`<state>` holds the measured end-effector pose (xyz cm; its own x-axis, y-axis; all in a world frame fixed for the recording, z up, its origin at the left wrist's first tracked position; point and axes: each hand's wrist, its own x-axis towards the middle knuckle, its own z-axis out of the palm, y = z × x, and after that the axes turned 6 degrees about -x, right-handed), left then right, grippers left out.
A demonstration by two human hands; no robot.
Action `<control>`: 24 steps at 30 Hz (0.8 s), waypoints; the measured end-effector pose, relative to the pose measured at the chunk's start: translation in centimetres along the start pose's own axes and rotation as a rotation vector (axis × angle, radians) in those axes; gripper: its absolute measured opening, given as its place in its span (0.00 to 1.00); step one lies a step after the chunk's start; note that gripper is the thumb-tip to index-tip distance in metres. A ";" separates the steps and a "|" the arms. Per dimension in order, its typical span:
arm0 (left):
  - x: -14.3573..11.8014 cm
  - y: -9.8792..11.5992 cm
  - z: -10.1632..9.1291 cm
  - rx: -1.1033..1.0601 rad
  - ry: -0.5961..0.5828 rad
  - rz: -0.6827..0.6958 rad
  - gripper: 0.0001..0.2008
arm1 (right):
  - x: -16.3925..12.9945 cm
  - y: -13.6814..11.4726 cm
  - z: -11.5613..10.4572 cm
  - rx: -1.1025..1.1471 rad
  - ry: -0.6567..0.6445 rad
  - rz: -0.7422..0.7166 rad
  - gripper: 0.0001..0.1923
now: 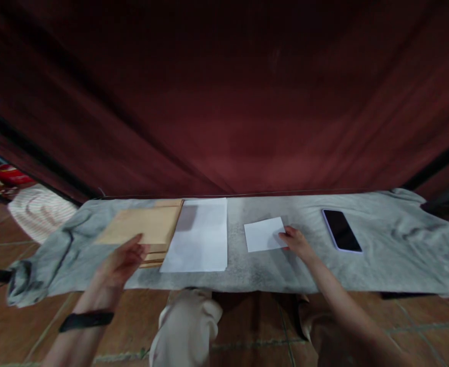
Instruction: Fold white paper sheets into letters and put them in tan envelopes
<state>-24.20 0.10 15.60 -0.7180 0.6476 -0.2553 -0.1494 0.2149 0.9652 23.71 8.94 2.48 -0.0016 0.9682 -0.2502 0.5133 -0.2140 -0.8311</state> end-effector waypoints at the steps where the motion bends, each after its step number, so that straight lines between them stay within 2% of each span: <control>1: -1.3 -1.2 2.0 -0.060 -0.046 -0.055 0.08 | 0.0 0.1 0.0 0.003 0.007 -0.010 0.07; 5: -4.7 -6.0 9.1 -0.303 -0.132 -0.268 0.11 | -0.1 0.3 0.1 -0.034 0.044 -0.040 0.06; 8: -5.6 -8.1 11.7 -0.375 -0.135 -0.347 0.12 | -0.2 0.0 0.0 -0.055 0.054 -0.034 0.06; 11: -6.2 -8.7 11.9 -0.422 -0.125 -0.384 0.12 | -0.2 -0.3 -0.1 -0.042 0.042 -0.025 0.07; 14: -7.4 -8.6 10.9 -0.444 -0.158 -0.418 0.13 | -0.1 -0.3 -0.3 -0.040 0.047 -0.025 0.07; 20: -11.6 -8.6 8.9 -0.332 -0.285 -0.635 0.08 | 0.3 0.2 -0.5 -0.043 0.042 -0.010 0.06; 22: -13.3 -9.1 9.6 -0.252 -0.395 -0.603 0.04 | 0.4 0.3 -0.5 -0.035 0.050 0.013 0.05; 24: -14.8 -9.6 11.7 -0.157 -0.605 -0.418 0.08 | 0.4 0.2 -0.4 -0.034 0.056 0.029 0.05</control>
<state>-4.18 -3.04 9.42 -0.0876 0.8335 -0.5456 -0.4554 0.4536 0.7661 24.20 9.36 2.39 0.0614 0.9676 -0.2449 0.5415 -0.2384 -0.8062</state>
